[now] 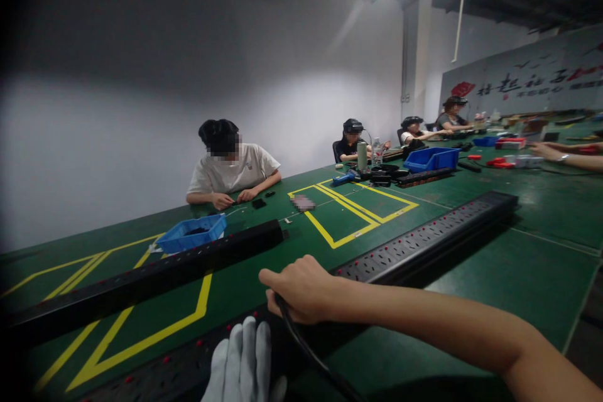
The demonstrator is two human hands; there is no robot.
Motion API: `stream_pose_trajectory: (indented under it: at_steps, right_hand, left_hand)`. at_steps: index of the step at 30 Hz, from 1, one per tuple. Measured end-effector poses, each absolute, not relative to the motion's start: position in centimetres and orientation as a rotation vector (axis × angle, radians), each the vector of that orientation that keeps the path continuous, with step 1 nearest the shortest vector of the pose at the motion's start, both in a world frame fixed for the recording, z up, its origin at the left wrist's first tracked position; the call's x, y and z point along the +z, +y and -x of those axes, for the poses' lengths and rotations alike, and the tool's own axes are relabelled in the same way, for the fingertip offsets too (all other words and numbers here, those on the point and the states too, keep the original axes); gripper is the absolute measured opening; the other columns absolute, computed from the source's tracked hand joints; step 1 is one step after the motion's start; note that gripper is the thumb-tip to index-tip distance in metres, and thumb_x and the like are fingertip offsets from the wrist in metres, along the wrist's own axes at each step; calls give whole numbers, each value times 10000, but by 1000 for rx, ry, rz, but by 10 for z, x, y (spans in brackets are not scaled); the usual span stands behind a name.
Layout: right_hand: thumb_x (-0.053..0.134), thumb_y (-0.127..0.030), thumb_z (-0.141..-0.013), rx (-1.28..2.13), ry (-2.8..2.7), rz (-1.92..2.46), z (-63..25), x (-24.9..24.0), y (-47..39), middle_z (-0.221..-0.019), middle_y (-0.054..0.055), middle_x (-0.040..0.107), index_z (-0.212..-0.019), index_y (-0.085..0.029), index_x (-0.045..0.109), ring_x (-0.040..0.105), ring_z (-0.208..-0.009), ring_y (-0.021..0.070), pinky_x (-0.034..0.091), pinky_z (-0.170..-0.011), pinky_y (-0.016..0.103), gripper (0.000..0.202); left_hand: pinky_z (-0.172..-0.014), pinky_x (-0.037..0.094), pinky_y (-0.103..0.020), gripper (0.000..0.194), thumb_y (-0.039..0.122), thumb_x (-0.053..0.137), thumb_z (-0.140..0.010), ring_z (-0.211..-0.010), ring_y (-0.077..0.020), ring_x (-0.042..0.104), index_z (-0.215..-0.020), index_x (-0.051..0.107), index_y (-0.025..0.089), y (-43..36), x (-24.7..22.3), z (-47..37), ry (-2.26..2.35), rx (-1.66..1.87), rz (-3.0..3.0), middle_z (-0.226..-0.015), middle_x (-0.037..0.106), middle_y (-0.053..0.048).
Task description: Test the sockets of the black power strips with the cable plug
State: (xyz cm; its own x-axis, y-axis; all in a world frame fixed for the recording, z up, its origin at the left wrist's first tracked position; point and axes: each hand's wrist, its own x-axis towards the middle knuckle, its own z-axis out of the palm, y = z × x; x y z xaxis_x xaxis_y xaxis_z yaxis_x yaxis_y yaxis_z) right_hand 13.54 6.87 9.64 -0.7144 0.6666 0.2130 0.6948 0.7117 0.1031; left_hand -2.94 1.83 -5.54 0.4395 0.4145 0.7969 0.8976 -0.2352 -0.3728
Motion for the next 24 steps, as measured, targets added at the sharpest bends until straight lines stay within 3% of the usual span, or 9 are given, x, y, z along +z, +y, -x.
stream_pose_trajectory:
  at_steps: [3, 9, 19, 24]
  right_hand:
    - [431, -277, -846, -294, -2766, 1068, -135, 95, 62, -674, 21, 631, -954, -199, 460, 570, -539, 151, 198, -493, 259, 136]
    - [398, -231, -882, -126, -2622, 1074, -152, 80, 62, -679, -5, 624, -907, -201, 422, 557, -543, 118, 224, -496, 238, 46]
    - [387, -324, -920, -114, -2710, 1089, -163, 85, 76, -658, 5, 628, -935, -198, 410, 598, -575, 140, 224, -490, 226, 129]
    - [421, -349, -910, -232, -2848, 997, -152, 97, 79, -697, 25, 649, -976, -191, 432, 606, -612, 165, 245, -517, 239, 171]
  left_hand:
    - [-873, 410, -542, 659, 381, 504, -772, -1063, -393, 536, -1306, 339, 31, 17, -37, 27, -999, -721, 1978, -1100, 592, -228]
    - [-910, 422, -486, 502, 289, 520, -775, -1112, -368, 509, -1184, 467, 3, 11, -16, 23, -995, -718, 2045, -1172, 557, -236]
    - [-986, 383, -469, 453, 254, 463, -812, -1184, -330, 460, -1214, 507, 49, 15, -6, 27, -865, -848, 2132, -1238, 532, -185]
    - [-992, 398, -459, 464, 235, 488, -823, -1216, -313, 433, -1257, 480, 70, 7, 5, 33, -867, -704, 2164, -1262, 521, -165]
